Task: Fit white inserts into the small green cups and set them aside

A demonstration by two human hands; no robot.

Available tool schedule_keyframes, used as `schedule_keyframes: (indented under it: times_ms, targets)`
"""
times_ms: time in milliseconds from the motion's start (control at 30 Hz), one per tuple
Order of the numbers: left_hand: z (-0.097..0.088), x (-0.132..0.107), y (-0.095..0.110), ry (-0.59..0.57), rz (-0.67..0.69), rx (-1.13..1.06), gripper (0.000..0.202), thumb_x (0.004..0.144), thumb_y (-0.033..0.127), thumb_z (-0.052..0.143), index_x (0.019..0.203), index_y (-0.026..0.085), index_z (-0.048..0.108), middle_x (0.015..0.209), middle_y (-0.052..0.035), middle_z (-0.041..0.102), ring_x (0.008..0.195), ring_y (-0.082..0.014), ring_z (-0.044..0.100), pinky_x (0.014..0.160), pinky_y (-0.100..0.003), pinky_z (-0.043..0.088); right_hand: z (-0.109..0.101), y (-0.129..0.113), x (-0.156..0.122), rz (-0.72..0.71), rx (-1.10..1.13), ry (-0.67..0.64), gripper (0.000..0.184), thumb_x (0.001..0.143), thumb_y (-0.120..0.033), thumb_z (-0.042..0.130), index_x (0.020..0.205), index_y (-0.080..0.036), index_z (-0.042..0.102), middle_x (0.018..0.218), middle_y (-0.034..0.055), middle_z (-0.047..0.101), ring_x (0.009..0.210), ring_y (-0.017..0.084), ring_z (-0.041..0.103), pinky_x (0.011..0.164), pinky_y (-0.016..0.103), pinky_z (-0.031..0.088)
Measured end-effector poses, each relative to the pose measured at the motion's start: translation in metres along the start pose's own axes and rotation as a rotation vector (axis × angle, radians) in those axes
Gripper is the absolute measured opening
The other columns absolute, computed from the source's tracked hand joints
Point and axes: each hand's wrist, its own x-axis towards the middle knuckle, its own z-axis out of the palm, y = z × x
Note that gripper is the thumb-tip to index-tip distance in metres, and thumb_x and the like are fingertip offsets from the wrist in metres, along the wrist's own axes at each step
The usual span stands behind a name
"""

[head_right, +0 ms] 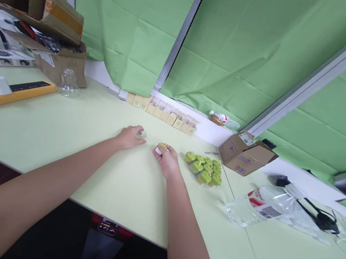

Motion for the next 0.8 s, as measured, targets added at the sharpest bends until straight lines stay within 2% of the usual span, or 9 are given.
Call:
schedule_keyframes:
  times_ms: [200, 333, 400, 467, 567, 667, 800]
  targets:
    - [0.001, -0.002, 0.002, 0.031, 0.040, -0.046, 0.053, 0.075, 0.049, 0.063, 0.121, 0.024, 0.052, 0.117, -0.0077, 0.064, 0.112, -0.0279, 0.055, 0.097, -0.041, 0.038, 0.001, -0.001, -0.001, 0.007, -0.013, -0.007, 0.015, 0.075, -0.009, 0.070, 0.082, -0.017, 0.060, 0.086, 0.0040, 0.064, 0.077, 0.014, 0.065, 0.078, 0.027, 0.061]
    - [0.003, -0.002, 0.001, 0.025, 0.046, -0.028, 0.046, 0.078, 0.044, 0.062, 0.118, 0.024, 0.054, 0.119, -0.0081, 0.062, 0.113, -0.0275, 0.054, 0.098, -0.040, 0.039, 0.001, 0.000, -0.001, 0.007, -0.024, 0.000, 0.021, 0.072, -0.009, 0.074, 0.084, -0.017, 0.059, 0.088, 0.0048, 0.066, 0.079, 0.014, 0.066, 0.078, 0.027, 0.061]
    - [0.002, -0.002, 0.002, 0.052, 0.052, -0.011, 0.049, 0.077, 0.042, 0.062, 0.122, 0.023, 0.053, 0.124, -0.0097, 0.059, 0.117, -0.0291, 0.050, 0.100, -0.042, 0.038, 0.001, 0.001, -0.002, 0.001, -0.020, -0.015, 0.026, 0.069, -0.005, 0.075, 0.086, -0.018, 0.059, 0.088, 0.0049, 0.067, 0.081, 0.014, 0.067, 0.079, 0.026, 0.060]
    - [-0.003, -0.005, 0.007, 0.118, 0.107, -0.006, 0.054, 0.077, 0.037, 0.062, 0.127, 0.021, 0.051, 0.131, -0.0112, 0.053, 0.124, -0.0307, 0.044, 0.104, -0.044, 0.037, 0.001, 0.002, -0.003, -0.001, -0.018, -0.040, 0.030, 0.066, -0.002, 0.075, 0.087, -0.018, 0.059, 0.087, 0.0045, 0.068, 0.083, 0.014, 0.067, 0.081, 0.027, 0.060]
    - [-0.013, -0.014, 0.022, 0.192, 0.310, -0.056, 0.056, 0.077, 0.024, 0.059, 0.131, 0.020, 0.049, 0.138, -0.0099, 0.047, 0.132, -0.0282, 0.036, 0.112, -0.043, 0.031, 0.002, 0.001, -0.004, 0.004, -0.037, -0.095, 0.028, 0.067, -0.005, 0.075, 0.088, -0.017, 0.061, 0.088, 0.0052, 0.068, 0.084, 0.015, 0.067, 0.082, 0.027, 0.058]
    - [-0.020, -0.026, 0.042, 0.092, 0.500, -0.165, 0.055, 0.077, 0.015, 0.054, 0.132, 0.021, 0.050, 0.138, -0.0082, 0.048, 0.130, -0.0249, 0.041, 0.112, -0.039, 0.034, 0.002, 0.000, -0.006, 0.023, -0.071, -0.187, 0.024, 0.069, -0.012, 0.074, 0.091, -0.016, 0.063, 0.089, 0.0049, 0.068, 0.082, 0.014, 0.066, 0.078, 0.026, 0.056]
    - [-0.017, -0.038, 0.057, -0.065, 0.538, -0.294, 0.049, 0.077, 0.009, 0.047, 0.124, 0.021, 0.057, 0.127, -0.0080, 0.057, 0.117, -0.0222, 0.053, 0.102, -0.036, 0.044, 0.000, 0.001, -0.005, 0.020, -0.125, -0.271, 0.022, 0.069, -0.017, 0.071, 0.090, -0.017, 0.064, 0.081, 0.0015, 0.066, 0.075, 0.013, 0.063, 0.071, 0.024, 0.053]
